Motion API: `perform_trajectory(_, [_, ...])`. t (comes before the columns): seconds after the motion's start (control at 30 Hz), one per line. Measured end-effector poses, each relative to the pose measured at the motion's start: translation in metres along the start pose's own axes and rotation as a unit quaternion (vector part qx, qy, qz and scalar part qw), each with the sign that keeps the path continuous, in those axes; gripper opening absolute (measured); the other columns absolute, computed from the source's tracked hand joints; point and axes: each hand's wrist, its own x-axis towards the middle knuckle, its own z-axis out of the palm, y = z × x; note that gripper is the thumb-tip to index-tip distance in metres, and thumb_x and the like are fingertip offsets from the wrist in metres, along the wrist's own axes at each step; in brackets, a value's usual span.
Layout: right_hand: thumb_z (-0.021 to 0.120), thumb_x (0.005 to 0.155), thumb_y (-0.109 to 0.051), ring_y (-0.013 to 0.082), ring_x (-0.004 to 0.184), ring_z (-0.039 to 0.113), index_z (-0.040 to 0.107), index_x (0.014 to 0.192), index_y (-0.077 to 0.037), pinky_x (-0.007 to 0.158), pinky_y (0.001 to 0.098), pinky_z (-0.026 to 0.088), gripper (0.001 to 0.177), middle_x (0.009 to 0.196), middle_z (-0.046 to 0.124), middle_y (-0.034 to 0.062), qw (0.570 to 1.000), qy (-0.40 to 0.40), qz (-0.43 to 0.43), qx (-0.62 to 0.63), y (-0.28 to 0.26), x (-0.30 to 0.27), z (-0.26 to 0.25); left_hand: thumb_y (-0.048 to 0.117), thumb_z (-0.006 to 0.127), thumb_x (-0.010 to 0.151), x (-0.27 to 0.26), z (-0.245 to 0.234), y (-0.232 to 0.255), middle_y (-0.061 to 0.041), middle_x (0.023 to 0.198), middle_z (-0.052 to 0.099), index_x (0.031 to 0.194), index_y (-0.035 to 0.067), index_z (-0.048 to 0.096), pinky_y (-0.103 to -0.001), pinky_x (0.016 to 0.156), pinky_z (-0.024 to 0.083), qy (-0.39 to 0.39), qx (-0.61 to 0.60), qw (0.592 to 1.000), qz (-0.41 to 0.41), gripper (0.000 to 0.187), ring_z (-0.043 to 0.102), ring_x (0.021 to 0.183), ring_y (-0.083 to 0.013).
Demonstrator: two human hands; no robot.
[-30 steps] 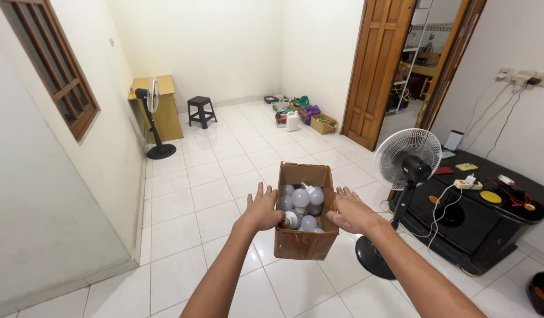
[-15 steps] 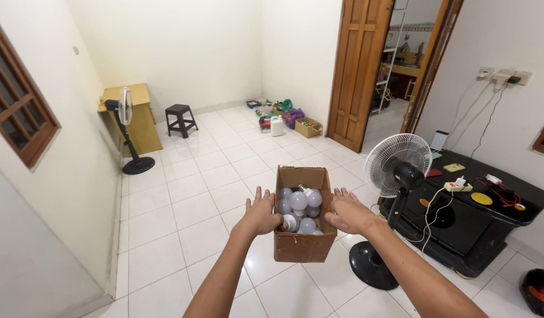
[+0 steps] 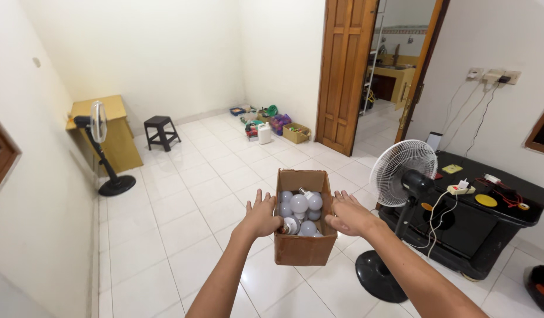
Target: The person selects a light bulb from a box, screws it into a wall socket, and toggles the switch to test it. They then carry the box of bulbs through a hallway into a kitchen area.
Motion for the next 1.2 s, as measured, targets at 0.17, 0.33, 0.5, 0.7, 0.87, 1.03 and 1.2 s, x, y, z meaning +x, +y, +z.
perform_trajectory(0.17, [0.05, 0.077, -0.023, 0.0465, 0.155, 0.007, 0.06, 0.079, 0.014, 0.128, 0.0439, 0.013, 0.038, 0.161, 0.015, 0.0368, 1.0, 0.016, 0.014, -0.002, -0.023, 0.045, -0.012, 0.022, 0.062, 0.076, 0.036, -0.027, -0.035, -0.023, 0.167, 0.018, 0.156, 0.005, 0.033, -0.057, 0.126, 0.003, 0.001, -0.015, 1.0, 0.01, 0.088, -0.004, 0.159, -0.0351])
perform_trajectory(0.33, [0.051, 0.076, -0.023, 0.0476, 0.155, 0.007, 0.059, 0.081, 0.015, 0.127, 0.0443, 0.012, 0.039, 0.159, 0.016, 0.0388, 1.0, 0.023, 0.016, -0.01, -0.028, 0.085, -0.011, 0.023, 0.062, 0.076, 0.071, -0.042, -0.066, -0.024, 0.167, 0.018, 0.155, 0.001, 0.031, -0.058, 0.126, 0.003, 0.006, -0.014, 0.999, 0.037, 0.088, -0.004, 0.159, -0.0358])
perform_trajectory(0.5, [0.051, 0.072, -0.02, 0.0461, 0.156, 0.006, 0.061, 0.079, 0.016, 0.13, 0.0422, 0.012, 0.038, 0.162, 0.014, 0.037, 0.999, -0.005, 0.048, -0.022, -0.028, 0.115, -0.013, 0.022, 0.061, 0.076, 0.105, -0.048, -0.084, -0.023, 0.167, 0.019, 0.155, 0.003, 0.034, -0.059, 0.126, 0.005, -0.008, -0.019, 0.999, 0.043, 0.086, -0.003, 0.159, -0.0361])
perform_trajectory(0.7, [0.049, 0.074, -0.02, 0.0455, 0.156, 0.005, 0.059, 0.077, 0.014, 0.128, 0.0432, 0.012, 0.036, 0.162, 0.014, 0.0358, 0.998, 0.002, 0.06, 0.007, -0.012, 0.143, -0.01, 0.022, 0.062, 0.078, 0.146, -0.041, -0.089, -0.022, 0.167, 0.018, 0.156, 0.003, 0.032, -0.058, 0.126, 0.004, -0.021, -0.025, 0.998, 0.044, 0.086, -0.004, 0.159, -0.0344])
perform_trajectory(0.87, [0.05, 0.071, -0.019, 0.0477, 0.155, 0.005, 0.056, 0.073, 0.012, 0.128, 0.0444, 0.012, 0.032, 0.161, 0.015, 0.0376, 0.998, 0.002, 0.059, 0.016, 0.02, 0.173, -0.008, 0.021, 0.062, 0.078, 0.19, -0.033, -0.082, -0.022, 0.167, 0.018, 0.156, 0.004, 0.033, -0.057, 0.126, 0.003, -0.027, -0.026, 0.998, 0.049, 0.085, -0.004, 0.159, -0.0335])
perform_trajectory(1.03, [0.049, 0.072, -0.019, 0.0472, 0.156, 0.004, 0.054, 0.068, 0.011, 0.129, 0.0449, 0.011, 0.03, 0.161, 0.014, 0.0371, 0.998, 0.001, 0.051, 0.022, 0.064, 0.214, -0.018, 0.022, 0.062, 0.079, 0.246, -0.032, -0.068, -0.024, 0.167, 0.019, 0.155, 0.003, 0.034, -0.059, 0.126, 0.004, -0.024, -0.008, 0.998, 0.051, 0.083, -0.004, 0.159, -0.0355])
perform_trajectory(1.2, [0.048, 0.07, -0.019, 0.0486, 0.154, 0.004, 0.051, 0.069, 0.009, 0.127, 0.047, 0.013, 0.028, 0.16, 0.014, 0.0394, 0.999, 0.022, 0.026, 0.022, 0.118, 0.256, -0.037, 0.023, 0.063, 0.079, 0.305, -0.033, -0.048, -0.024, 0.167, 0.02, 0.153, 0.002, 0.037, -0.059, 0.126, 0.006, -0.016, 0.011, 0.999, 0.042, 0.082, -0.002, 0.159, -0.0364])
